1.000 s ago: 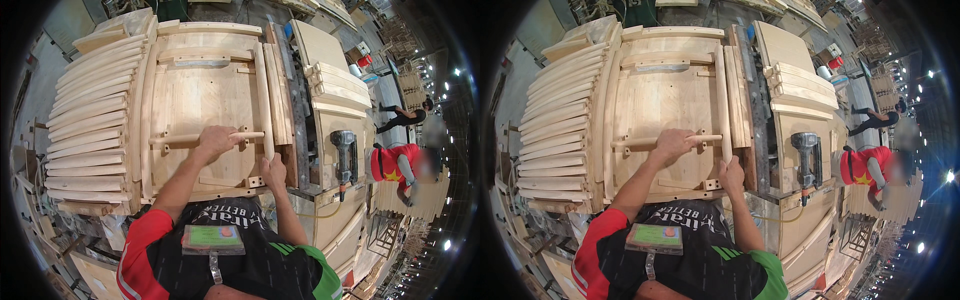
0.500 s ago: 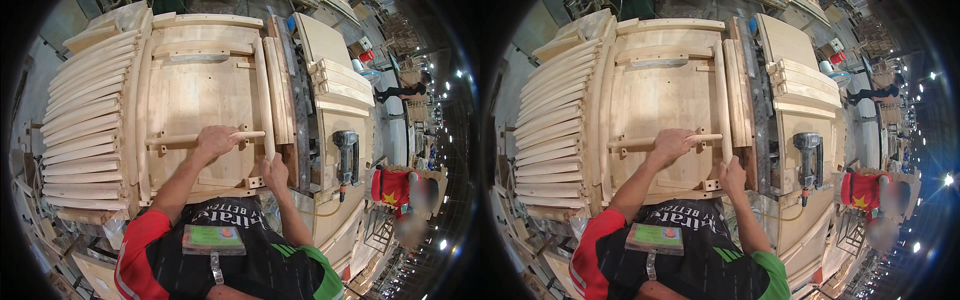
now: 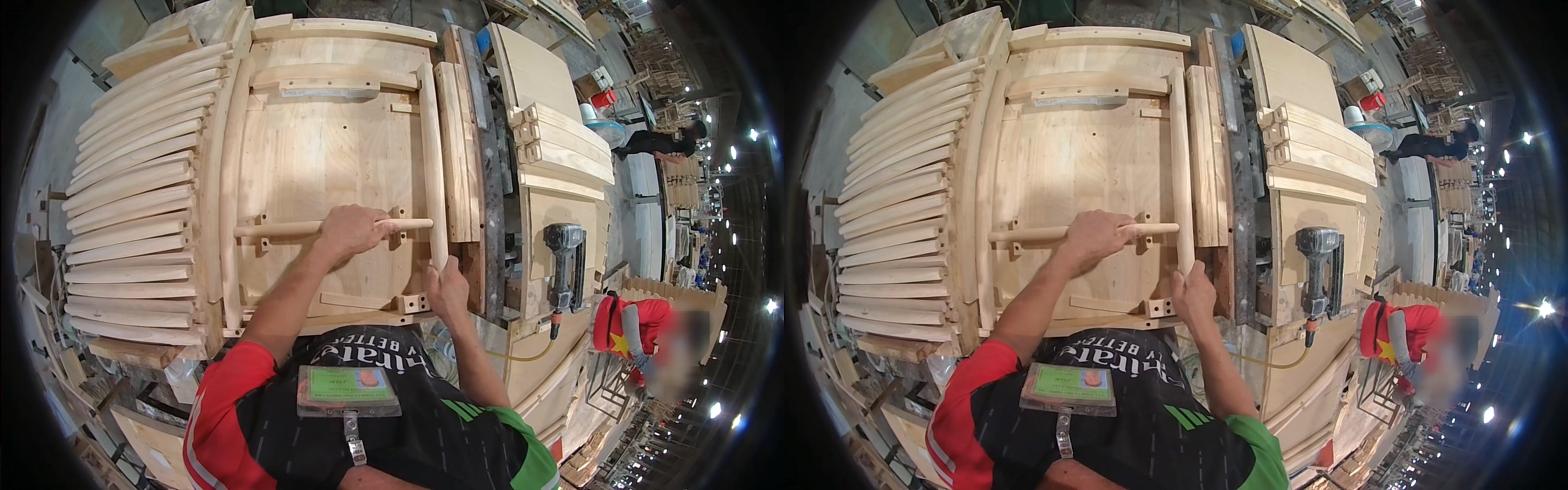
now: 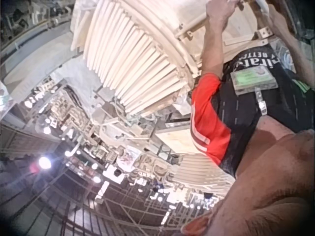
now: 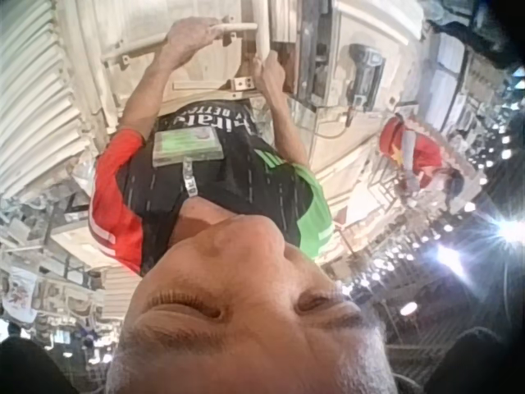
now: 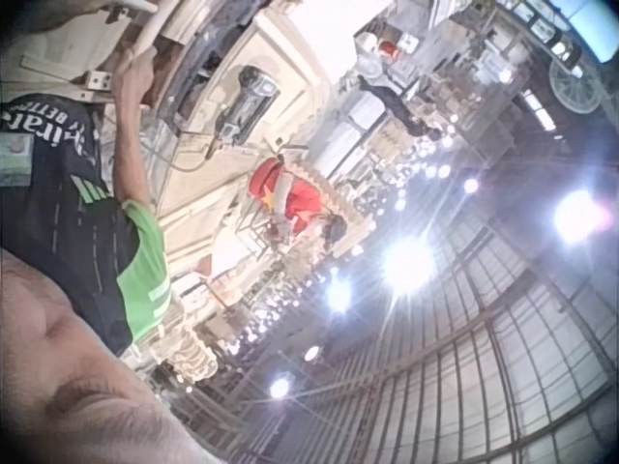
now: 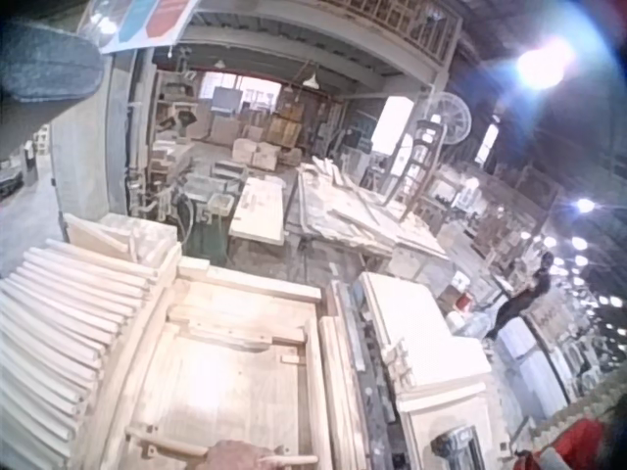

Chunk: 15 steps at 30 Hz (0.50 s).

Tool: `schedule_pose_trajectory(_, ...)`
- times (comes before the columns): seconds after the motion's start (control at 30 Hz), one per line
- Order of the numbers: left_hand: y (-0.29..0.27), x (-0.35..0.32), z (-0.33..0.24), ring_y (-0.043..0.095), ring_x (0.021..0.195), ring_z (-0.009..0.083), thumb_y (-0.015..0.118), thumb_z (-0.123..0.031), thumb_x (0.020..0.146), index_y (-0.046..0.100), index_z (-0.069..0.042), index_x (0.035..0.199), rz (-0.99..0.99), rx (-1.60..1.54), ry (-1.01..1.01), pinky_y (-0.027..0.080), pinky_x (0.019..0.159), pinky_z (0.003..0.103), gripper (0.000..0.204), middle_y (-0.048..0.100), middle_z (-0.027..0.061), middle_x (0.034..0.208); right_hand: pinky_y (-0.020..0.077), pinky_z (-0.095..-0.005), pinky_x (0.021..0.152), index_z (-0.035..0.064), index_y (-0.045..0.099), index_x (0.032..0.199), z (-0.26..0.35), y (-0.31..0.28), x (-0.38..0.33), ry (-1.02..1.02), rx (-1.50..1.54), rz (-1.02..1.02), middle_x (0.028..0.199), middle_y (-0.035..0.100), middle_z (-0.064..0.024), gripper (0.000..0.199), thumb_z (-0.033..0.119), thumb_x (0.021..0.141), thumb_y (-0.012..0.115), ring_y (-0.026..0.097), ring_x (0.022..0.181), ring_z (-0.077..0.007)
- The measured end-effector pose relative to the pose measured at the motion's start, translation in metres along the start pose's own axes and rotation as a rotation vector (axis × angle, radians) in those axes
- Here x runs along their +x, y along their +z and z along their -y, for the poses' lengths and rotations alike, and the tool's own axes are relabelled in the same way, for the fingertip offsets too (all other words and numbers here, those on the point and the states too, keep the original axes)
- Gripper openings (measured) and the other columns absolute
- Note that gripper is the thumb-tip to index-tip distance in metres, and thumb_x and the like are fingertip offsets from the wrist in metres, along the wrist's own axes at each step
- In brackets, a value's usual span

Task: The person assembles wooden chair frames by inserting dowels into pre-drilled holes and securing them with a pneumatic nail gun. They repeatedly pick up frames, align parts, fasten joints, and stack completed units in a workshop.

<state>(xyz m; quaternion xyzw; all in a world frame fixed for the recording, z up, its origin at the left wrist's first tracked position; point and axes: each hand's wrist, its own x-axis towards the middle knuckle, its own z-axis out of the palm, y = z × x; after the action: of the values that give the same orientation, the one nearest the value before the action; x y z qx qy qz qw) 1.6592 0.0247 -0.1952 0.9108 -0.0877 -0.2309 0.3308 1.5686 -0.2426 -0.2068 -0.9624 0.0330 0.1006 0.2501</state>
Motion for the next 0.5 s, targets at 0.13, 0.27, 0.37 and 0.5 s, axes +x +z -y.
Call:
schedule_pose_trajectory(0.13, 0.01, -0.002, 0.003, 0.073, 0.086, 0.0314, 0.056, -0.06, 0.101, 0.08, -0.026, 0.11, -0.101, 0.022, 0.039, 0.056, 0.078, 0.047, 0.043, 0.076, 0.0085, 0.088, 0.0531, -0.0614, 0.074, -0.0009, 0.05, 0.111, -0.001, 0.005, -0.002, 0.001, -0.005, -0.022, 0.089, 0.07, -0.0322, 0.034, 0.027, 0.1, 0.065, 0.068, 0.083, -0.0552)
schedule_pose_trajectory(0.27, 0.037, -0.003, 0.016, 0.072, 0.084, 0.0322, 0.061, -0.06, 0.099, 0.08, -0.021, 0.11, -0.327, 0.127, 0.131, 0.056, 0.076, 0.047, 0.044, 0.075, 0.0089, 0.087, 0.0527, -0.0609, 0.074, -0.0007, 0.05, 0.111, 0.005, -0.004, 0.005, -0.039, -0.059, 0.045, 0.091, 0.069, -0.0323, 0.033, 0.026, 0.099, 0.066, 0.068, 0.086, -0.0547)
schedule_pose_trajectory(0.37, 0.033, -0.003, 0.015, 0.072, 0.085, 0.0326, 0.065, -0.058, 0.097, 0.079, -0.019, 0.112, -0.322, 0.108, 0.152, 0.056, 0.077, 0.048, 0.044, 0.074, 0.0102, 0.087, 0.0522, -0.0598, 0.075, -0.0011, 0.051, 0.111, 0.007, -0.01, 0.009, -0.06, -0.086, 0.045, 0.094, 0.068, -0.0322, 0.033, 0.025, 0.099, 0.067, 0.067, 0.089, -0.0543)
schedule_pose_trajectory(0.5, 0.019, 0.007, 0.011, 0.071, 0.098, 0.0335, 0.068, -0.054, 0.097, 0.077, -0.014, 0.115, -0.218, -0.065, 0.091, 0.054, 0.088, 0.05, 0.044, 0.075, 0.0139, 0.099, 0.0517, -0.0586, 0.077, -0.0026, 0.051, 0.111, 0.004, 0.001, 0.008, -0.004, -0.018, 0.0, 0.096, 0.067, -0.0325, 0.031, 0.021, 0.099, 0.067, 0.066, 0.09, -0.054)
